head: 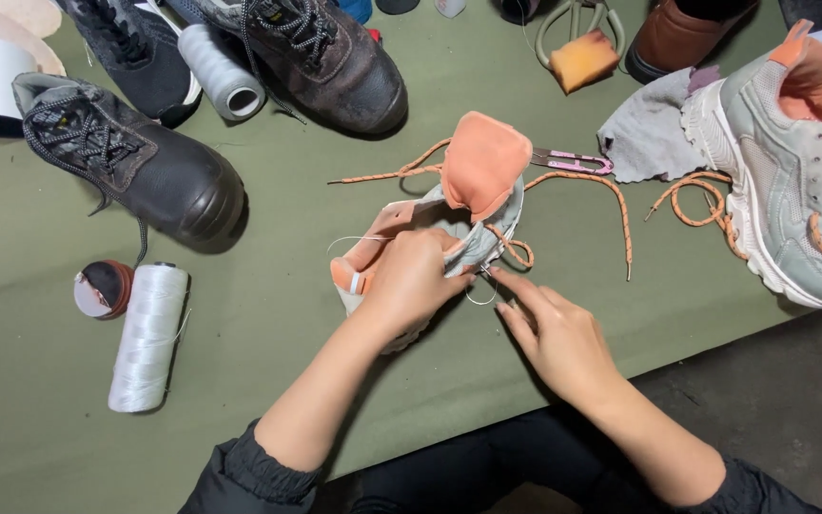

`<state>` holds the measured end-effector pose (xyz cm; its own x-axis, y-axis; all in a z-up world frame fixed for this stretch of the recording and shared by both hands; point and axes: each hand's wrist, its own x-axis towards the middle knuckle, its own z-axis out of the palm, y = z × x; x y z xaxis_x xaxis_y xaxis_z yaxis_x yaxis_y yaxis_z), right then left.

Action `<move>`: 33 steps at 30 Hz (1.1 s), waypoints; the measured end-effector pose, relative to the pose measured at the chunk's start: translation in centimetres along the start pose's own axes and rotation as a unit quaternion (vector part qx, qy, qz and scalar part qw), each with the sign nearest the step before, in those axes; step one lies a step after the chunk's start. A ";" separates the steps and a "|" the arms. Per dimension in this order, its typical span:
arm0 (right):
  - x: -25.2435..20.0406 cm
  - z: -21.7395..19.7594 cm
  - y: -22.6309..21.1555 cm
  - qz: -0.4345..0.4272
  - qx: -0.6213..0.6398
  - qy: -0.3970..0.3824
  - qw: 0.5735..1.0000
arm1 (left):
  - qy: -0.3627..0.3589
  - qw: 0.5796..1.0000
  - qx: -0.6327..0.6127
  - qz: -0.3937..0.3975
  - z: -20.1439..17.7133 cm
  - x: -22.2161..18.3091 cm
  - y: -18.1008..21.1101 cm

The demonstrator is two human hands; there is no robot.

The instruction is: Repairing a sneaker by stitching the sole and upper together using an awl and thread.

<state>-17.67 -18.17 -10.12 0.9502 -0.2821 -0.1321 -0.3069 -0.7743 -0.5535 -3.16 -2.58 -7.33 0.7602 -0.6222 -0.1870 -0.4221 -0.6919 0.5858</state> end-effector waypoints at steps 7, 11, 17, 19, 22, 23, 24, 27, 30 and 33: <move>-0.8 1.9 1.0 -0.086 0.113 0.105 0.984 | 0.178 0.953 0.092 0.226 4.1 -2.6 -1.6; -0.7 1.6 1.9 -0.086 0.256 0.035 0.962 | 0.305 0.903 0.168 0.252 3.0 -6.0 0.9; -0.3 0.8 3.4 0.060 0.605 -0.241 0.757 | 0.321 0.870 0.238 0.290 1.9 -8.5 2.3; -0.4 0.8 3.9 0.094 0.624 -0.282 0.723 | 0.321 0.870 0.234 0.291 1.5 -8.8 2.6; -0.8 1.8 4.4 0.080 0.566 -0.281 0.771 | 0.328 0.864 0.247 0.292 0.8 -9.3 2.8; -1.1 2.6 5.1 0.066 0.545 -0.233 0.803 | 0.323 0.868 0.235 0.297 0.7 -9.6 2.8; -1.4 3.4 5.9 0.052 0.522 -0.183 0.831 | 0.317 0.871 0.222 0.303 0.5 -9.7 2.8; -1.3 2.6 4.4 -0.208 0.225 0.027 0.951 | 0.293 0.879 0.223 0.304 -0.6 -10.0 3.2; -2.0 2.2 4.6 -0.317 -0.092 0.220 0.918 | 0.303 0.884 0.175 0.310 0.2 -9.9 2.4; -2.0 1.6 3.5 -0.231 0.119 0.101 0.960 | 0.277 0.895 0.139 0.322 -0.1 -10.5 2.2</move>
<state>-20.61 -19.42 -13.06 0.9450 -0.0617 0.3211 0.1890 -0.6984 -0.6903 -12.01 2.45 -4.06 0.4110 -0.7010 0.5828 -0.9084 -0.3684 0.1976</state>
